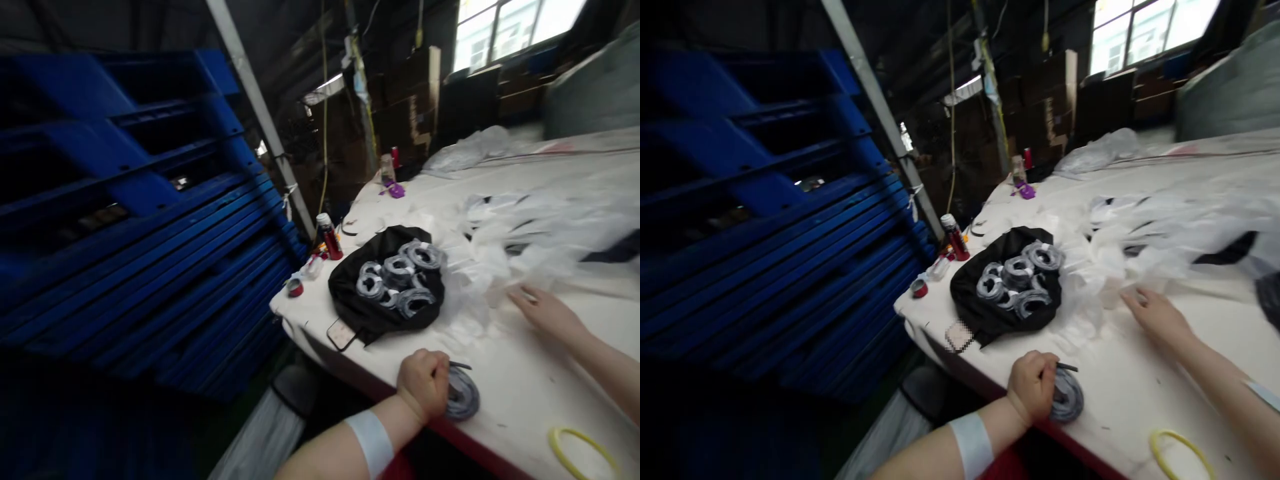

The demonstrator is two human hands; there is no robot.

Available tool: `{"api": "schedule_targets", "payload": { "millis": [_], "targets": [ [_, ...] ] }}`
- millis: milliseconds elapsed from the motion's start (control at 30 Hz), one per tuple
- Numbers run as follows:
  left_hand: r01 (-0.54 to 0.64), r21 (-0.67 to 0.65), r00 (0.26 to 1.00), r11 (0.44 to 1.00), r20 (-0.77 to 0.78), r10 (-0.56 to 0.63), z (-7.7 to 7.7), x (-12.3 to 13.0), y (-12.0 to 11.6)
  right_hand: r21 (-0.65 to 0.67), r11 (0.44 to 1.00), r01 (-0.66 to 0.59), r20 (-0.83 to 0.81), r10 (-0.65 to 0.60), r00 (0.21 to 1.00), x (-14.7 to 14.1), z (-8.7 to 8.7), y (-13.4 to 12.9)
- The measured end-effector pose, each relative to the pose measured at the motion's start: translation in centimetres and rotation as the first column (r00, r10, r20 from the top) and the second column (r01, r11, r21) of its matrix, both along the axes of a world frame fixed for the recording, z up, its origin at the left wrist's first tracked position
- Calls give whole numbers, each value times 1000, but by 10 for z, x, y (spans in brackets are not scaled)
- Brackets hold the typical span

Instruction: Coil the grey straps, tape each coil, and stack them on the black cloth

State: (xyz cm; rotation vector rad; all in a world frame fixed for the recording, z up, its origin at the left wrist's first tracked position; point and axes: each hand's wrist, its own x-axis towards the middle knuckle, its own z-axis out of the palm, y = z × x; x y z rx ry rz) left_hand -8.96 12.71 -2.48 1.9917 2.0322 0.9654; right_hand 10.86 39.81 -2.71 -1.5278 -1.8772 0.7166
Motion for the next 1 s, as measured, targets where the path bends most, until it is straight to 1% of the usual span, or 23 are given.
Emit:
{"api": "schedule_targets", "payload": {
  "millis": [67,100,133,167,233,367,400,433,500,567,600,667,700,733,800,867,933,1000],
  "targets": [
    [-14,-3,1000,1000,-23,14,-4,-1,3,-48,999,5,77,-1,997,23,-25,6],
    [-19,-3,999,1000,-33,19,-5,-1,3,15,1000,21,86,-22,996,34,-33,4],
    [-24,1,999,1000,-41,24,-7,0,3,69,998,2,72,-7,997,44,-37,-3],
    [-26,8,999,1000,-47,26,-7,1,4,125,992,-14,46,8,999,53,-37,-14],
    [-29,31,998,999,-55,30,-8,3,5,184,982,-49,-17,53,998,63,-26,-46],
    [-39,105,997,994,-58,45,-2,3,8,148,989,-30,-58,39,998,65,13,-129],
    [-40,116,998,992,-46,45,-1,2,8,146,988,-41,-57,50,997,66,21,-152],
    [-41,121,999,992,-27,45,1,1,7,153,985,-79,-53,87,995,69,28,-173],
    [-20,106,999,994,31,17,0,0,6,170,979,-111,-35,119,992,80,36,-211],
    [3,90,996,996,91,-11,-3,-3,7,176,979,-99,-27,105,994,102,34,-240],
    [20,85,993,996,116,-30,-5,-4,9,173,983,-55,-26,60,998,118,29,-253],
    [67,82,984,994,157,-79,-10,-8,14,120,988,98,-10,-97,995,156,14,-279],
    [81,91,981,993,169,-96,-11,-10,17,75,977,199,6,-200,980,177,3,-294],
    [69,129,984,989,157,-89,-12,-12,19,17,953,304,26,-304,952,198,-8,-311],
    [69,171,988,983,125,-91,-11,-15,21,-105,871,481,68,-476,877,235,-36,-348],
    [56,188,993,981,91,-75,-10,-16,20,-210,778,592,104,-584,805,263,-67,-386],
    [28,192,997,981,68,-42,-8,-16,19,-303,697,650,144,-641,754,280,-101,-420],
    [-14,190,998,982,59,2,-8,-14,18,-405,617,675,189,-666,722,288,-135,-450]
  ]
}}
